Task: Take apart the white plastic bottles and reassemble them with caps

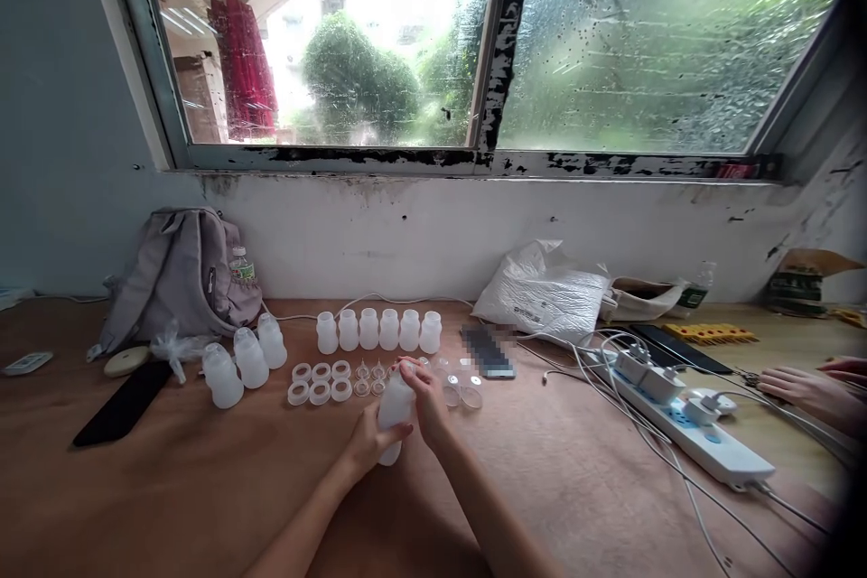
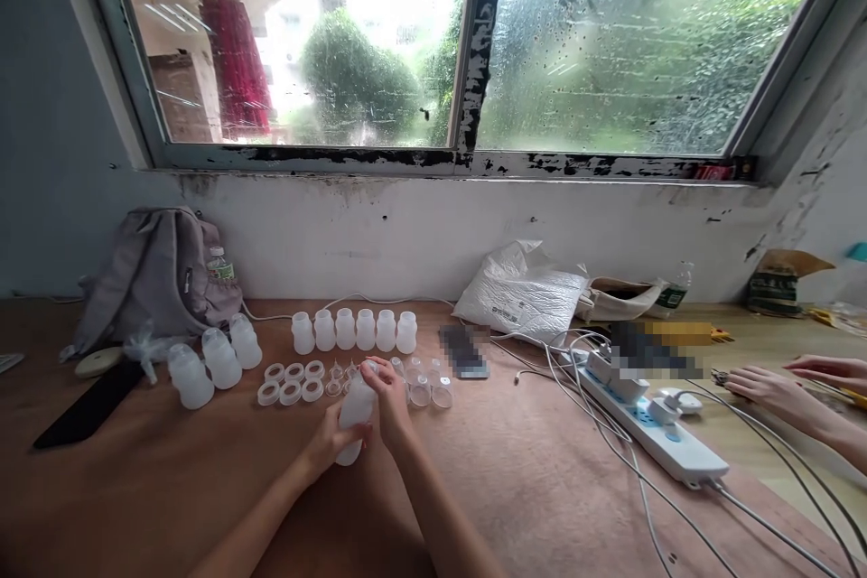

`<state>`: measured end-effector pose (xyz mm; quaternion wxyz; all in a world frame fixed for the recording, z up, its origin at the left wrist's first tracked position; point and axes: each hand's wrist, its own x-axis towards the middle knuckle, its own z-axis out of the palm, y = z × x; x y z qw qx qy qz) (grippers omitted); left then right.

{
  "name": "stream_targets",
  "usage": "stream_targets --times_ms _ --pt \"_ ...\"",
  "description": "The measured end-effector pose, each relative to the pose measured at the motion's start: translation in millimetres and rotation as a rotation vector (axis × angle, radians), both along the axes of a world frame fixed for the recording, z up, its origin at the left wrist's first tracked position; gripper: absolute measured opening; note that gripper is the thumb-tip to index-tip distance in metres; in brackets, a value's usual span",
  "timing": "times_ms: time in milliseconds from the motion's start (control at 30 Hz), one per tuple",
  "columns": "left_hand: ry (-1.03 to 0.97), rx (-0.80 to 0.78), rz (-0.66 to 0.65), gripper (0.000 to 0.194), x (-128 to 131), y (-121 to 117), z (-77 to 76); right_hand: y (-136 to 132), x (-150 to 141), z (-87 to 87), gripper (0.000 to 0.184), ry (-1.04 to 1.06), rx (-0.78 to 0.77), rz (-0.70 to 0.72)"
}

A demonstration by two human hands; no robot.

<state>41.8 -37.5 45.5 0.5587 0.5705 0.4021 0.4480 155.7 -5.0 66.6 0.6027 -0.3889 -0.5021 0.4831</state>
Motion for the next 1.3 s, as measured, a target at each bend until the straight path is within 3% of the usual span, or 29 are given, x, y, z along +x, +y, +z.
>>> stream_targets --times_ms 300,567,667,767,833,933,1033,1133,1300 --pt "-0.262 -0.341 -0.296 0.026 -10.9 -5.0 12.3 2.4 4.0 14.0 0.031 0.164 -0.179 0.097" --pt "-0.485 -0.475 -0.349 0.027 -4.7 -8.5 25.9 -2.9 0.7 32.2 0.041 0.268 -0.263 0.194" --pt "-0.563 -0.513 -0.427 0.03 -0.2 -20.9 24.8 9.9 12.5 37.1 0.04 0.332 -0.222 0.087" --pt "-0.477 -0.509 -0.536 0.029 -2.0 -42.2 17.5 28.0 41.4 44.9 0.037 0.405 -0.155 -0.144" --pt "-0.372 -0.498 -0.477 0.026 -8.0 -52.8 14.6 33.9 63.5 47.6 0.034 0.353 -0.101 -0.257" --pt "-0.279 -0.481 -0.25 0.026 -21.7 -53.2 18.0 25.2 89.1 40.3 0.037 0.125 -0.031 -0.258" --pt "-0.231 -0.424 -0.108 0.028 -34.2 -39.1 25.4 2.7 105.8 19.1 0.042 -0.155 0.002 -0.277" --pt "-0.208 -0.333 -0.031 0.029 -38.3 -23.0 27.0 -18.4 120.5 -6.9 0.038 -0.419 0.02 -0.409" --pt "-0.132 -0.21 0.056 0.027 -23.3 -2.1 12.6 -30.1 135.4 -36.2 0.041 -0.806 -0.027 -0.477"
